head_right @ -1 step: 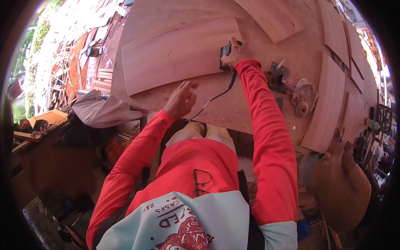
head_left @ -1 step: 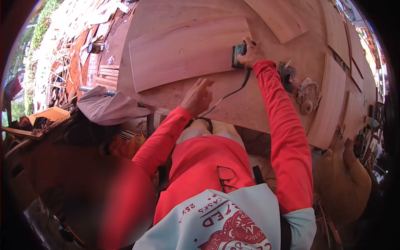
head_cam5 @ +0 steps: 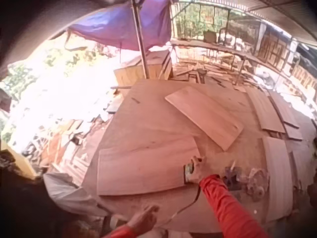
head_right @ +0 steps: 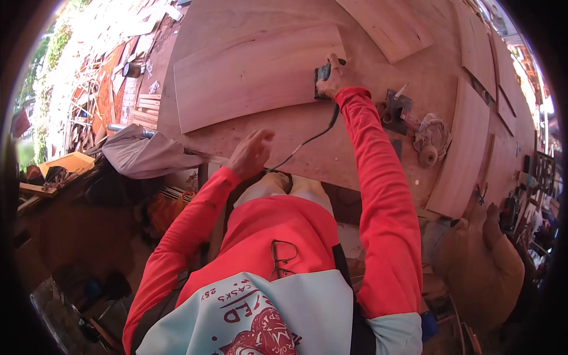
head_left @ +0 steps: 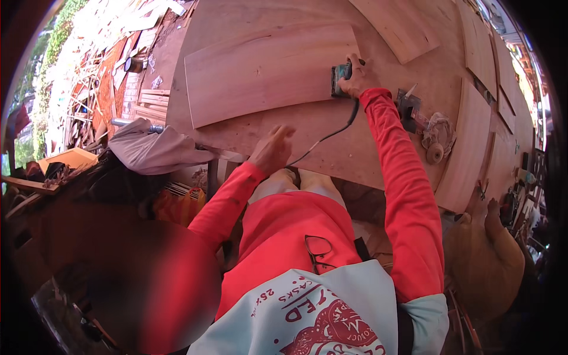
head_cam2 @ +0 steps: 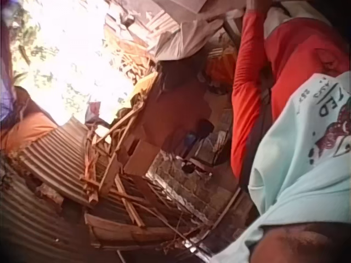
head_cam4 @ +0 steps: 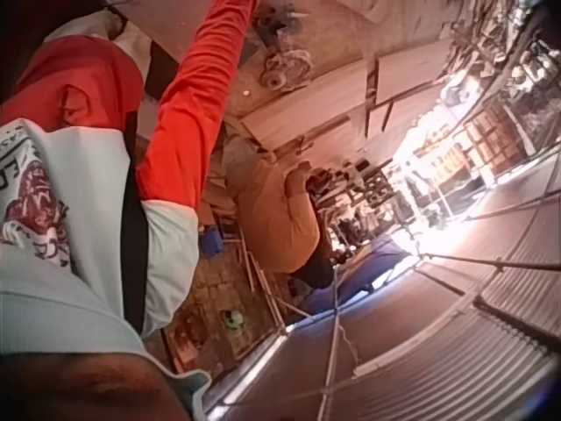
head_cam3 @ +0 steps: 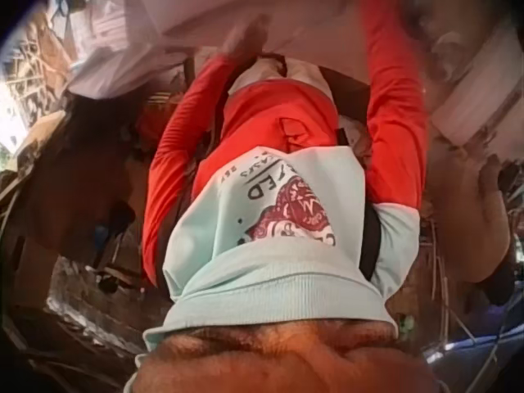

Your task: Sand the surface of a wooden board using an electric palm sander.

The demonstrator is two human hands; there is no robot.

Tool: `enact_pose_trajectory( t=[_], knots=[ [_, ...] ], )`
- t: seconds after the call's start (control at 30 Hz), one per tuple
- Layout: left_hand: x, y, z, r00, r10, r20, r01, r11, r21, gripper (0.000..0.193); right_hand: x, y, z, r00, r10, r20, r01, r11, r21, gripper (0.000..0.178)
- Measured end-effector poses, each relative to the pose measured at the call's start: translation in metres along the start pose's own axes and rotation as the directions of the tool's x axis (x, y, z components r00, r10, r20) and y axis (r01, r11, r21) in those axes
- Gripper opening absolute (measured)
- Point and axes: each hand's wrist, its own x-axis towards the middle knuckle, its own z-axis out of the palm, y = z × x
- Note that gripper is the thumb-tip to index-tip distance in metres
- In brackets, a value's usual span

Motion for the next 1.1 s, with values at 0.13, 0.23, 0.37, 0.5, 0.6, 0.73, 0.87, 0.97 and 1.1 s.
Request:
enact_pose_trajectory(
  t=[0.13, 0.23, 0.37, 0.5, 0.6, 0.73, 0.87, 0.97, 1.1],
  knots=[
    [-0.154, -0.122, 0.011, 0.963, -0.270, -0.003, 0.263, 0.934, 0.242, 0.028, -0.004, -0.004, 0.038, 0.969, -0.097, -0.227, 0.135, 0.978, 0.159, 0.055],
    [-0.278, -0.211, 0.032, 0.801, -0.593, -0.080, 0.591, 0.764, 0.258, 0.030, -0.021, -0.032, 0.047, 0.966, -0.103, -0.237, 0.146, 0.974, 0.172, 0.050],
    [-0.356, -0.234, 0.051, 0.181, -0.976, -0.122, 0.972, 0.196, -0.127, 0.039, -0.041, -0.070, 0.041, 0.944, -0.134, -0.302, 0.146, 0.989, 0.018, 0.047],
    [-0.431, -0.284, 0.083, 0.263, -0.958, -0.114, 0.956, 0.275, -0.104, 0.034, -0.039, -0.119, 0.055, 0.952, -0.194, -0.236, 0.201, 0.979, 0.009, 0.049],
    [-0.426, -0.303, 0.098, 0.421, -0.889, -0.181, 0.778, 0.456, -0.432, 0.031, -0.043, -0.154, 0.058, 0.957, -0.219, -0.189, 0.222, 0.975, -0.001, 0.049],
    [-0.358, -0.278, 0.093, 0.367, -0.929, -0.059, 0.664, 0.305, -0.683, 0.030, -0.046, -0.172, 0.070, 0.947, -0.227, -0.226, 0.222, 0.974, -0.045, 0.049],
    [-0.349, -0.272, 0.086, 0.405, -0.912, -0.063, 0.668, 0.341, -0.661, 0.031, -0.050, -0.203, 0.074, 0.941, -0.258, -0.219, 0.254, 0.966, -0.048, 0.050],
    [-0.349, -0.274, 0.081, 0.418, -0.907, -0.043, 0.653, 0.333, -0.680, 0.030, -0.051, -0.205, 0.072, 0.951, -0.243, -0.189, 0.237, 0.970, -0.053, 0.051],
    [-0.362, -0.280, 0.077, 0.388, -0.921, 0.001, 0.710, 0.299, -0.638, 0.032, -0.049, -0.183, 0.065, 0.957, -0.206, -0.206, 0.200, 0.979, -0.046, 0.050]
  ],
)
